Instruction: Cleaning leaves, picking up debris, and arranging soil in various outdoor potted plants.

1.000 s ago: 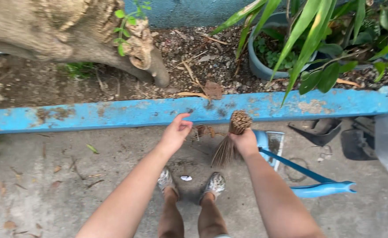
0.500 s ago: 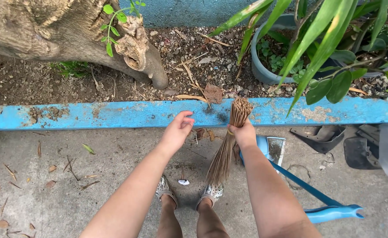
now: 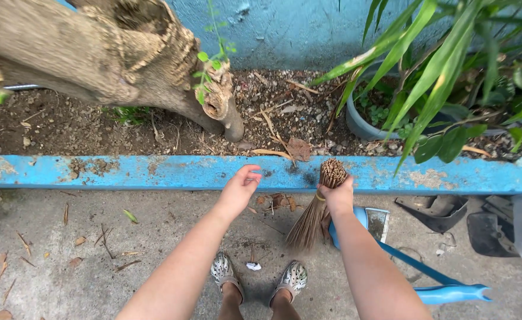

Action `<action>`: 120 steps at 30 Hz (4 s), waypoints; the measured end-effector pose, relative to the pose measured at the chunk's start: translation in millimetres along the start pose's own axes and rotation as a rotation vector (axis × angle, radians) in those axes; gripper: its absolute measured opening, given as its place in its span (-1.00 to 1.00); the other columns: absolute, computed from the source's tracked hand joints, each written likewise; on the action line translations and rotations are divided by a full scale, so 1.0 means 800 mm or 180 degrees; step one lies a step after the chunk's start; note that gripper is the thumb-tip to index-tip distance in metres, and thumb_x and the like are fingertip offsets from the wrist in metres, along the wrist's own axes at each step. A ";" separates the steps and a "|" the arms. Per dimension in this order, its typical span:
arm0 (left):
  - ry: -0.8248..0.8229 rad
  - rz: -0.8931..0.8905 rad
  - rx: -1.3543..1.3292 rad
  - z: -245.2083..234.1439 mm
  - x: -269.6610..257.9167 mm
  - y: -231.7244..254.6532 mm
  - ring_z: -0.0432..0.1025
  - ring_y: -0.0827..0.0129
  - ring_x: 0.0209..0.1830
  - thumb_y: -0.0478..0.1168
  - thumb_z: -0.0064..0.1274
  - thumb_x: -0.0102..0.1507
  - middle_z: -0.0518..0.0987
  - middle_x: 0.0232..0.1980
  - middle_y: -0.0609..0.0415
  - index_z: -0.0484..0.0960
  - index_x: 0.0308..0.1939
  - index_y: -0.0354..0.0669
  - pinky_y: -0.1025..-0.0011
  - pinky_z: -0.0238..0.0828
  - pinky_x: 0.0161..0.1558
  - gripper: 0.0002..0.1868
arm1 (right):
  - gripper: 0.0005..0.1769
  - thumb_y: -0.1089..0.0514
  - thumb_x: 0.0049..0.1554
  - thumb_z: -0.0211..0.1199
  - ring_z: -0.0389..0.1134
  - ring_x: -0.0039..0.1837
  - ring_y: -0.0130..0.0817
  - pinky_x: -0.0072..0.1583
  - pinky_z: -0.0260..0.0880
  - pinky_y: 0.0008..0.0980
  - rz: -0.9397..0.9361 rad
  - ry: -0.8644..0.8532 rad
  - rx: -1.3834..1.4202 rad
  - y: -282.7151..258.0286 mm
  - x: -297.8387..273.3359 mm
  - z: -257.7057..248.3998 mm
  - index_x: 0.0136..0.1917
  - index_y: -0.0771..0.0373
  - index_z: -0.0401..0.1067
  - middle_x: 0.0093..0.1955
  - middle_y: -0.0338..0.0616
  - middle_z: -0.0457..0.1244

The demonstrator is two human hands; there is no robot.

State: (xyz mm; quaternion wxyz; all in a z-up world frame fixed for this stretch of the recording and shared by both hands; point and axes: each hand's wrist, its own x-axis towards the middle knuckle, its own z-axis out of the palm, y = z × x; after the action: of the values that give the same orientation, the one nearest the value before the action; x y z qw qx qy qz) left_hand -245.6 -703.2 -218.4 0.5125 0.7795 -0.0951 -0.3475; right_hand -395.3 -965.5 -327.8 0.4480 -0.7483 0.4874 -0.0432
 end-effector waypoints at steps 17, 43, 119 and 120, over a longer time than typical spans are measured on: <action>-0.0355 0.1311 -0.0992 -0.003 -0.041 0.206 0.48 0.44 0.13 -0.29 0.00 0.35 0.62 0.12 0.05 0.54 0.23 -0.25 0.48 0.42 0.16 -0.64 | -0.40 0.16 0.13 0.33 0.33 0.29 -0.33 0.30 0.35 -0.32 -0.1168 -0.0474 0.1213 -0.224 -0.140 -0.273 0.41 0.24 0.27 0.27 -0.06 0.30; -0.1653 0.1467 0.0425 0.244 -0.163 0.378 0.54 0.41 0.09 -0.22 -0.08 0.39 0.68 0.05 0.06 0.59 0.18 -0.24 0.38 0.45 0.17 -0.68 | -0.67 0.25 0.26 0.08 0.36 0.27 -0.38 0.26 0.39 -0.36 -0.0711 0.0060 0.1941 -0.099 -0.252 -0.583 0.29 0.28 0.39 0.21 -0.14 0.33; 0.0539 0.0814 0.2513 0.809 0.402 0.526 0.47 -0.04 0.04 -0.30 -0.10 0.33 0.60 -0.06 -0.17 0.72 -0.20 -0.16 0.10 0.41 0.15 -0.77 | -0.56 0.27 0.14 0.12 0.46 -0.04 -0.36 0.05 0.48 -0.39 -0.0398 -0.1303 0.0208 -0.009 0.431 -0.859 0.30 0.29 0.39 0.01 -0.12 0.39; 0.0687 0.1056 0.2287 0.806 0.399 0.530 0.49 0.01 0.03 -0.34 -0.07 0.29 0.64 -0.15 -0.13 0.70 -0.22 -0.17 0.11 0.44 0.12 -0.80 | -0.58 0.28 0.15 0.11 0.46 -0.04 -0.35 0.04 0.50 -0.39 -0.0406 -0.1342 0.0307 -0.007 0.432 -0.858 0.29 0.31 0.39 0.02 -0.10 0.37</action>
State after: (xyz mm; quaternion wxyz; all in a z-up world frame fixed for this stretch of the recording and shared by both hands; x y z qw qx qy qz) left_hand -332.9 -1530.4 -143.8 0.2639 0.9149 -0.2806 -0.1210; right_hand -555.1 -1661.6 -44.2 0.5715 -0.7478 0.3321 0.0626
